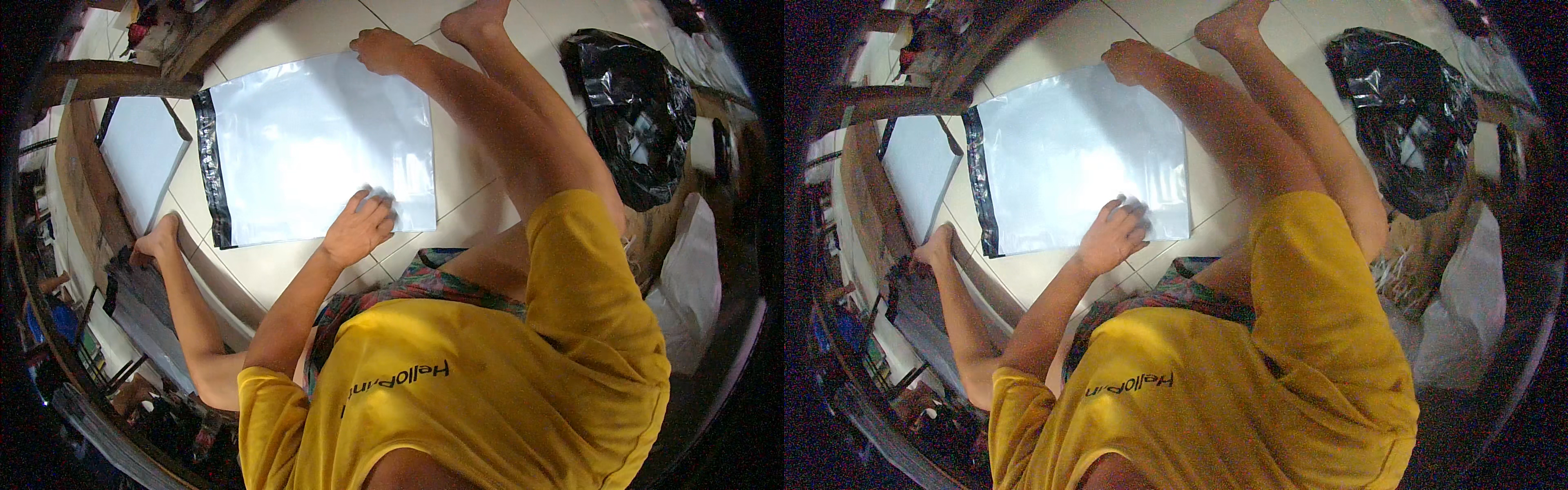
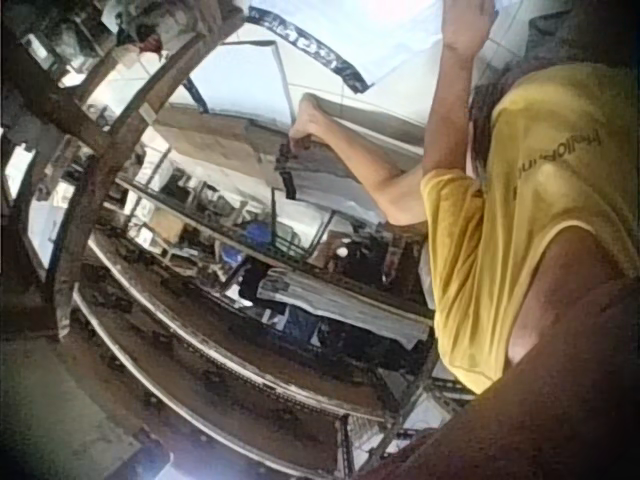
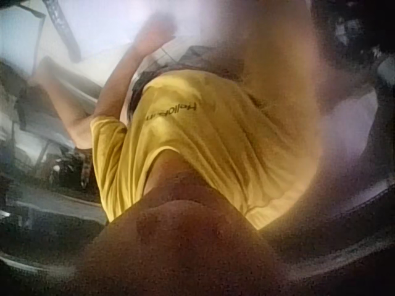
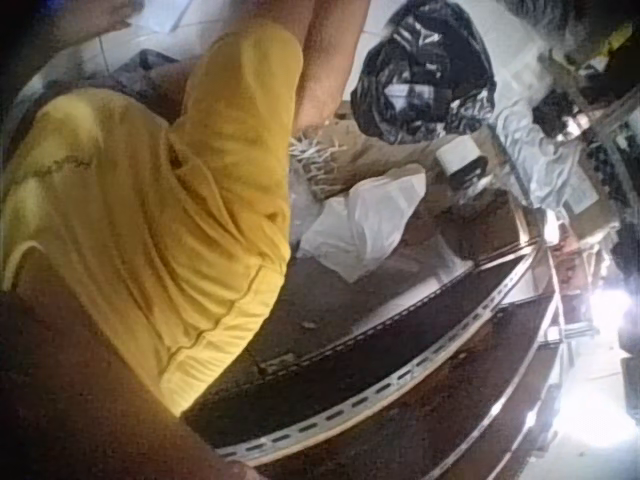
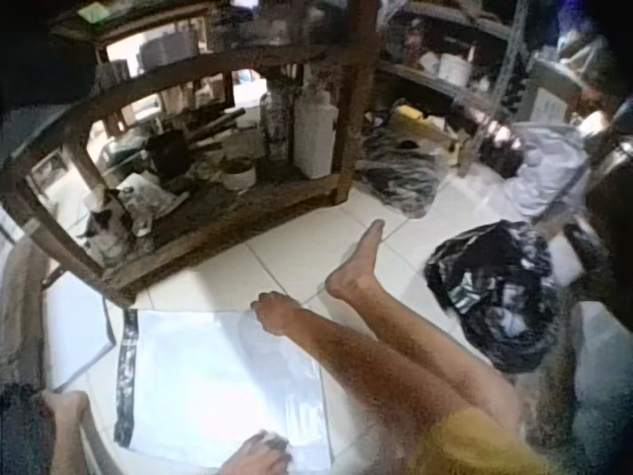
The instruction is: The person sits on the floor and repeatedly wraps white rectangular items in black plastic bags. They smooth the item, fold the bag around it, and place the wrapped item aside before repeating the process with another item.
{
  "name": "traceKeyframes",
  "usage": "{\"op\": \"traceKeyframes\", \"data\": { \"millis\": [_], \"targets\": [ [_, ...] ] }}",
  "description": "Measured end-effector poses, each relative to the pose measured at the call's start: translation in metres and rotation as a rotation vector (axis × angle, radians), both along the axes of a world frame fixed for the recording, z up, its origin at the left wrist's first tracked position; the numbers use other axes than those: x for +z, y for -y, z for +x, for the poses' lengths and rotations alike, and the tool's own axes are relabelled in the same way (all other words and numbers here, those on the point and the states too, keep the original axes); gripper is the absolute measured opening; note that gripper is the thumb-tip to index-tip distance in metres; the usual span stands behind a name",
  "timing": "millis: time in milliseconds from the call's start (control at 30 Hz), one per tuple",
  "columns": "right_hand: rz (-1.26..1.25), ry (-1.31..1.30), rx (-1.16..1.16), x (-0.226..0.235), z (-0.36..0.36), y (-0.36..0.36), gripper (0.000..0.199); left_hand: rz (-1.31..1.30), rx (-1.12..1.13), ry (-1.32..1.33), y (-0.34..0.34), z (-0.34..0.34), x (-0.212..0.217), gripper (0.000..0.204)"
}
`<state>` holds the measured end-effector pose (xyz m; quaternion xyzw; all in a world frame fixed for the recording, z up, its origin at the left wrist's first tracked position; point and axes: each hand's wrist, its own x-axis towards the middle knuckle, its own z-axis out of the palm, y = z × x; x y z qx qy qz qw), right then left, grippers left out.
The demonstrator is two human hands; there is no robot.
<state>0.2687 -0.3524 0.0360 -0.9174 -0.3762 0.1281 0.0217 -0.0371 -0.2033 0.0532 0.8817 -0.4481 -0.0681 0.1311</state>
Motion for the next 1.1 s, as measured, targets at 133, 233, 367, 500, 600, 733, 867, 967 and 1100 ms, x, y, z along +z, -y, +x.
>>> {"op": "traceKeyframes", "data": {
  "millis": [133,233,367,500,600,733,867,967,1100],
  "targets": [
    [0.02,0.024,0.001,-0.007,0.0,-0.003,0.028,-0.007,0.075,-0.042,-0.001,-0.008,-0.003,0.023],
    [0.177,0.028,-0.14,-0.011,-0.01,-0.001,0.027,-0.086,0.088,-0.094,-0.003,-0.003,0.01,0.028],
    [0.407,0.107,-0.582,0.027,-0.057,0.022,0.034,-0.221,0.323,-0.098,-0.058,0.013,-0.011,0.036],
    [0.415,-0.026,-1.027,0.032,-0.138,0.09,0.042,-0.316,1.116,0.301,-0.178,0.051,-0.005,0.036],
    [0.229,-0.314,-1.021,0.007,-0.19,0.083,0.043,-0.135,1.653,0.01,-0.299,0.055,-0.058,0.067],
    [0.328,-0.242,-1.019,0.024,-0.224,0.053,0.037,-0.105,1.518,-0.29,-0.297,0.082,-0.05,0.066],
    [0.291,-0.272,-0.956,0.035,-0.225,0.049,0.033,-0.078,1.436,-0.179,-0.305,0.085,-0.067,0.057],
    [0.286,-0.308,-0.993,0.029,-0.226,0.054,0.031,-0.047,1.418,-0.262,-0.287,0.091,-0.05,0.051],
    [0.416,-0.181,-1.014,0.027,-0.228,0.047,0.029,-0.258,1.53,0.057,-0.307,0.071,-0.064,0.051]
  ]
}}
